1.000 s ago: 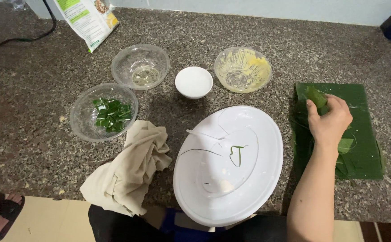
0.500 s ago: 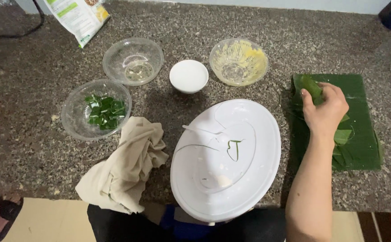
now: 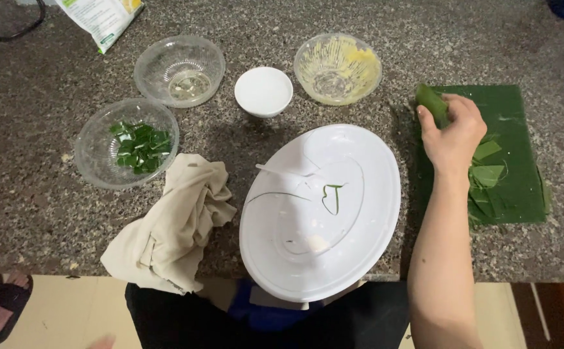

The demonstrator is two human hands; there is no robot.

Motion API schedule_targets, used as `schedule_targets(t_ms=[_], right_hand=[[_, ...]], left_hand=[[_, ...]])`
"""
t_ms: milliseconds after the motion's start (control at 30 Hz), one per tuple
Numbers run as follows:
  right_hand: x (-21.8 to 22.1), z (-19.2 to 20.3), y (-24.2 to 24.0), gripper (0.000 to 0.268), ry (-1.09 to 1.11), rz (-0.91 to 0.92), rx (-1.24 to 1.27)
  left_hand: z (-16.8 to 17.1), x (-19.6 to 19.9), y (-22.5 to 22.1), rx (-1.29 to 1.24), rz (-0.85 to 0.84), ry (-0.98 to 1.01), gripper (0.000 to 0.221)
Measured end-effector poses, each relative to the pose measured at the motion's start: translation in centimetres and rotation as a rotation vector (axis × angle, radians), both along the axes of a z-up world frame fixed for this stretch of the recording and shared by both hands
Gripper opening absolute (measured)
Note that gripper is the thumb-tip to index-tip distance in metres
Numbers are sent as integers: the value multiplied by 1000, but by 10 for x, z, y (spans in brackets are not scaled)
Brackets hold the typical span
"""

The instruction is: Preparing food wraps by placing a white paste onto leaves and folding them.

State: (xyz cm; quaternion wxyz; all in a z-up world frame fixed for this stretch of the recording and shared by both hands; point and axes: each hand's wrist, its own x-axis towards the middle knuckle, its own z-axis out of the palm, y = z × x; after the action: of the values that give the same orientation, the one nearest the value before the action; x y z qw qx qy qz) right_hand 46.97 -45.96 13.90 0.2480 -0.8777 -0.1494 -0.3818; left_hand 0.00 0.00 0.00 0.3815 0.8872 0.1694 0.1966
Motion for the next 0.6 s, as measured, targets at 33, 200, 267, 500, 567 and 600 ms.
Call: schedule_targets(t_ms=[33, 200, 267, 500, 567, 600], right_hand=[[-4, 3, 5, 25, -20, 31, 18], [-12, 14, 29, 24, -38, 86, 64], [-15, 13, 41, 24, -120, 208, 112], [-17, 4, 68, 13, -139, 520, 72], [-20, 8, 66, 16, -178, 539, 13], [-22, 11, 66, 16, -179, 531, 13]], left_hand=[[43, 30, -26, 0, -2, 3, 39], [211, 171, -141, 157, -261, -55, 41], [211, 223, -149, 453, -685, -347, 18], [161, 350, -179, 41, -869, -309, 25], [156, 369, -179, -367, -963, -247, 22], [150, 375, -178, -368, -971, -246, 22]])
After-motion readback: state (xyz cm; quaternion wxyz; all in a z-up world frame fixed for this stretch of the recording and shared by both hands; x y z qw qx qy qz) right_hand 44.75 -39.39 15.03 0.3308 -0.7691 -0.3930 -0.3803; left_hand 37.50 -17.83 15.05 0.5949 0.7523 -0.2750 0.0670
